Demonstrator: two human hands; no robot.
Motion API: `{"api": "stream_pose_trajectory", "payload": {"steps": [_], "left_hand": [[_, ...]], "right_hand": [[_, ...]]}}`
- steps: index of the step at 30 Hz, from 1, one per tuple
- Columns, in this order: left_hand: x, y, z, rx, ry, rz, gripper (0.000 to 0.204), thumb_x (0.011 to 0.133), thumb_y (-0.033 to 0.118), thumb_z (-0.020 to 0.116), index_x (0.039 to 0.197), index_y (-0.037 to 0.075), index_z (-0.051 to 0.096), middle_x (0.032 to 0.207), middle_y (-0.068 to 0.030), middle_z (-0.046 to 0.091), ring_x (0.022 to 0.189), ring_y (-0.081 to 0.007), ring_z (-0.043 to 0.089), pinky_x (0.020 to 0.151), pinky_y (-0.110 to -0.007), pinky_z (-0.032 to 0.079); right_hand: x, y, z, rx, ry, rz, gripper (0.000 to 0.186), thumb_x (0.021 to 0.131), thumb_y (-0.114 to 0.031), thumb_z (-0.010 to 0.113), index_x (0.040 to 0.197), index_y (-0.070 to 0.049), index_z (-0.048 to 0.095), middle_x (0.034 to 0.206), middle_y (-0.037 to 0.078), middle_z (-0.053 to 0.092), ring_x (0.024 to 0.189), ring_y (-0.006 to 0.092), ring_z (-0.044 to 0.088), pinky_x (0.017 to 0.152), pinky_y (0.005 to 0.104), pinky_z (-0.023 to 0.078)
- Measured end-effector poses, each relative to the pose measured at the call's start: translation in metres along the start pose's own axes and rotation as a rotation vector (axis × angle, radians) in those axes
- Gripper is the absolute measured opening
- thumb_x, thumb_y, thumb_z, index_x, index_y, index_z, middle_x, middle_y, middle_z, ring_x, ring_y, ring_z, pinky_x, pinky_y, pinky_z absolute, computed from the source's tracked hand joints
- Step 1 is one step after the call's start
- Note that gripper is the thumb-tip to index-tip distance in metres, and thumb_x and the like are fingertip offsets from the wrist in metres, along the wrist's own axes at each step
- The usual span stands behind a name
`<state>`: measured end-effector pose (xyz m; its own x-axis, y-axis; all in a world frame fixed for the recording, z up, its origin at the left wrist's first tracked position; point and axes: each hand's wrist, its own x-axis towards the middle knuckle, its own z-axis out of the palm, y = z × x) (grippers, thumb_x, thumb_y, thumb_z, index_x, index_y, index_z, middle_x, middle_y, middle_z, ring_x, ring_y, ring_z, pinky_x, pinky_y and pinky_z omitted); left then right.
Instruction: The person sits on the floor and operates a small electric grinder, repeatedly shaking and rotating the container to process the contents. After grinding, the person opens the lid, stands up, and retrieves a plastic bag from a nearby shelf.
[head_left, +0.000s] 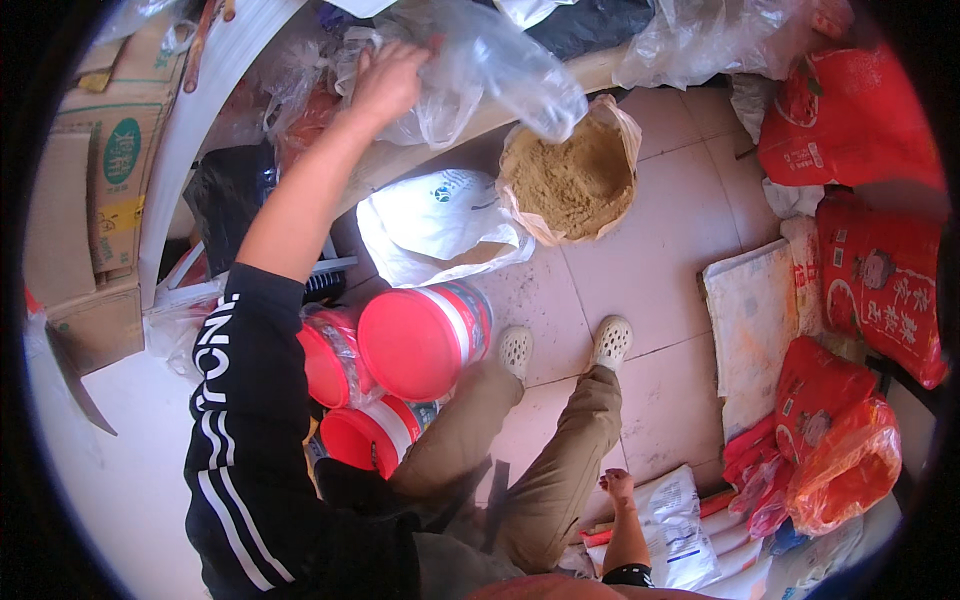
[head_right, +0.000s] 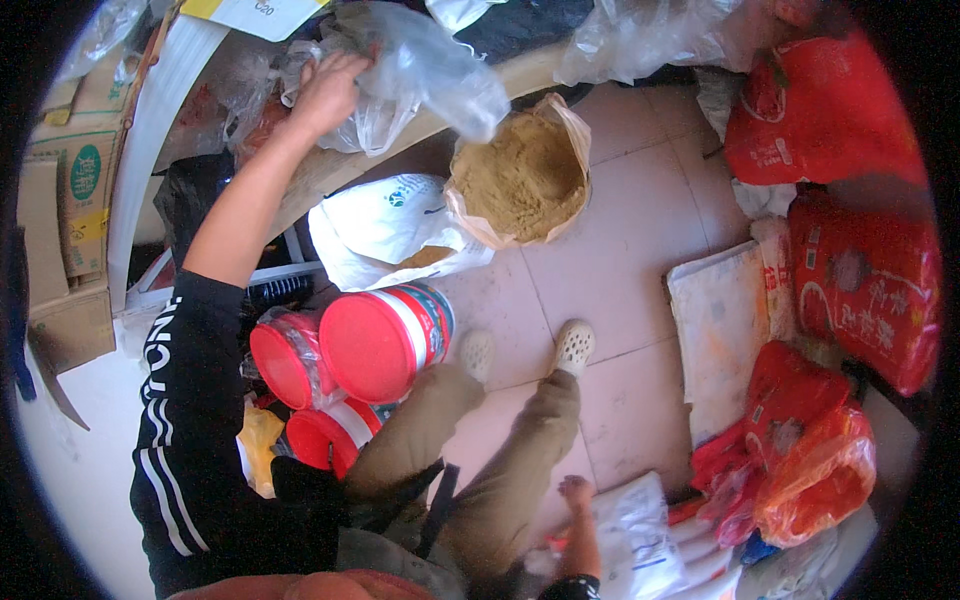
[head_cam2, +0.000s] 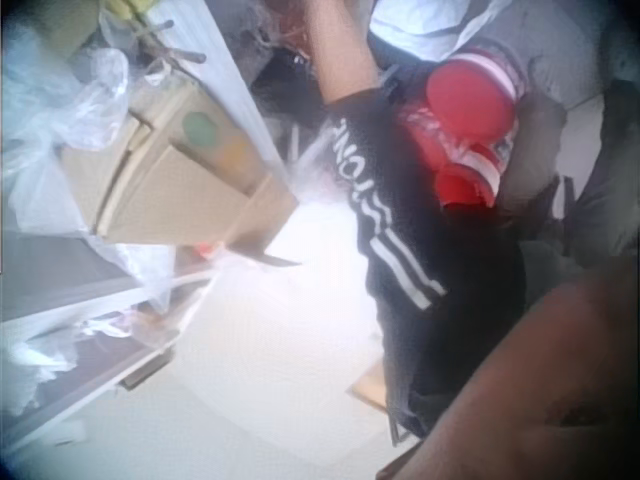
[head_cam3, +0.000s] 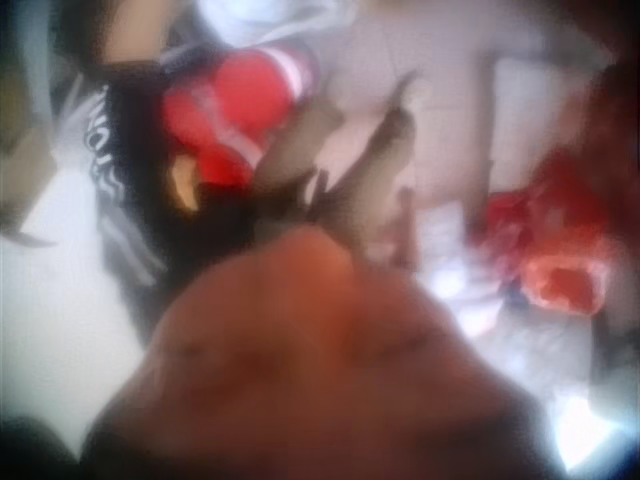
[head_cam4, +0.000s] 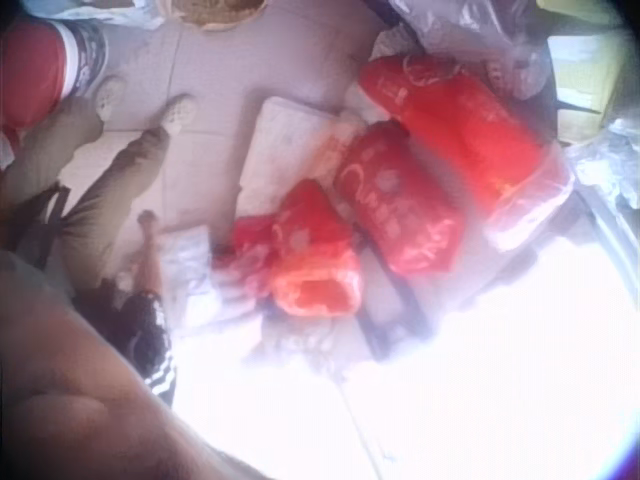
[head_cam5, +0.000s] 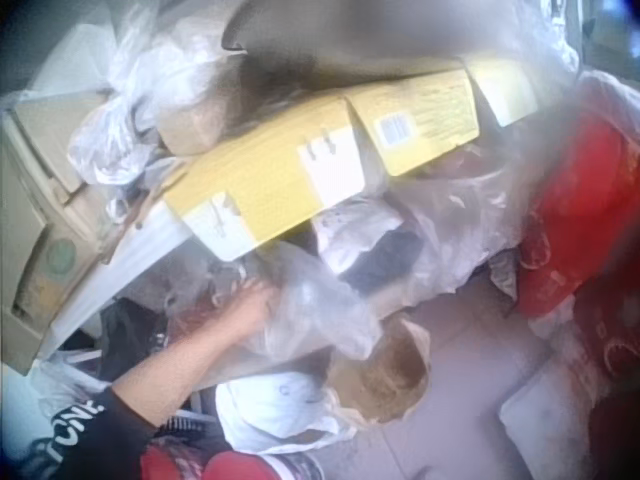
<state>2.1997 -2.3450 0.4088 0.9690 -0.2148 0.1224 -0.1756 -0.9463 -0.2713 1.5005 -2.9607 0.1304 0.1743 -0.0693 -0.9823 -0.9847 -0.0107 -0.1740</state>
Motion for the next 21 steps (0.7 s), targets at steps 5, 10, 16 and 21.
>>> {"api": "stream_pose_trajectory", "payload": {"steps": [5,10,16,21], "left_hand": [[-0.013,0.002,-0.003,0.010,-0.039,-0.023,0.048,0.081,0.007,0.052,0.129,0.013,0.053,0.129,-0.0078,0.054,0.129,-0.0256,0.041,0.108,-0.059,0.019],[0.017,0.006,-0.043,0.148,0.155,-0.121,0.056,0.077,0.001,0.054,0.132,0.011,0.049,0.132,-0.0084,0.049,0.129,-0.0327,0.040,0.107,-0.056,0.025],[0.076,0.025,-0.052,-0.077,-0.100,0.178,0.069,0.073,0.006,0.064,0.138,0.016,0.042,0.145,-0.0180,0.032,0.134,-0.0381,0.031,0.108,-0.048,0.029],[0.142,-0.005,-0.030,-0.077,-0.371,0.216,0.044,0.067,0.019,0.077,0.107,0.009,0.063,0.126,-0.0140,0.055,0.114,-0.0311,0.053,0.097,-0.042,0.042]], "right_hand": [[-0.012,-0.026,0.011,0.062,0.012,-0.012,0.016,0.091,-0.008,0.054,0.102,0.003,0.059,0.079,0.014,0.066,0.063,0.0206,0.065,0.056,0.0300,0.055],[-0.031,-0.024,0.005,0.081,0.060,-0.003,0.016,0.091,-0.007,0.053,0.102,0.003,0.059,0.081,0.013,0.066,0.064,0.0207,0.065,0.057,0.0303,0.055],[-0.058,-0.021,0.005,0.062,0.061,0.036,0.017,0.090,-0.008,0.053,0.102,0.003,0.059,0.081,0.013,0.066,0.064,0.0207,0.065,0.059,0.0307,0.055],[-0.070,-0.015,0.004,0.221,0.022,0.018,0.017,0.091,-0.007,0.052,0.105,0.000,0.058,0.082,0.013,0.066,0.065,0.0205,0.065,0.059,0.0312,0.055]]}}
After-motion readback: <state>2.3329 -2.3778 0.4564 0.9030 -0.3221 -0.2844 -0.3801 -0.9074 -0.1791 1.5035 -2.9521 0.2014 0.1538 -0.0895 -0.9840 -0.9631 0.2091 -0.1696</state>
